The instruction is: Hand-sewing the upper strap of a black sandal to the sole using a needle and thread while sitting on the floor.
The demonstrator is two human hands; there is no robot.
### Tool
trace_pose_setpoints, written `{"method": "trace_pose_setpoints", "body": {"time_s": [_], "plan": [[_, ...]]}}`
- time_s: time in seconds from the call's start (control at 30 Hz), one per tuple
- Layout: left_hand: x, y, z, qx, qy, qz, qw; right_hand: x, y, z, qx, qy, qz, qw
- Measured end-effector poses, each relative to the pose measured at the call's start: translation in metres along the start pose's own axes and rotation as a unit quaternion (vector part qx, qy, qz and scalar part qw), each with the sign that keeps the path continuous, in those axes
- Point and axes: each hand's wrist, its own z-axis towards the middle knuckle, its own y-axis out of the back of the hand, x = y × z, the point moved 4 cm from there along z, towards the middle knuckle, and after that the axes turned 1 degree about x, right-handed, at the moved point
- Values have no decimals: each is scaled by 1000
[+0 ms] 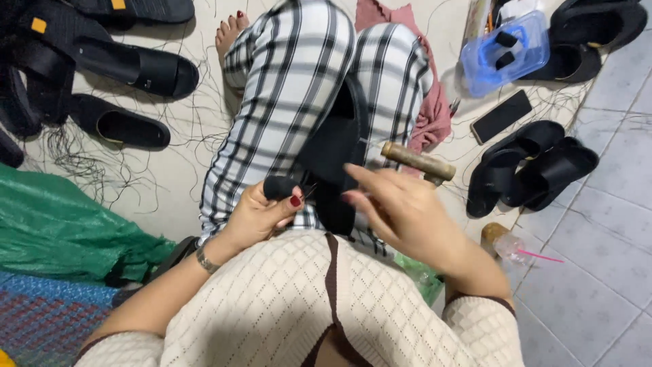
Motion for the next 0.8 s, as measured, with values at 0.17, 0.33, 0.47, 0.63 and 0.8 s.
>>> {"method": "trace_pose_setpoints", "body": {"time_s": [0.17,0.33,0.47,0.63,0.8], "plan": [[4,-3,3,17,-39,3,999,-19,-51,13,14,-58,267,962],[24,-5,4,-3,-33,-52,998,-6,-31,20,-12,-48,253,966],[55,1,13,-31,186,-184,965,-8,0,20,-10,74,-270,960],[72,-29,52,-116,193,-238,945,-42,23,37,91,14,-202,975],[28,-31,44,-70,-12,70,995,-56,9,31,115,22,-313,942]]}}
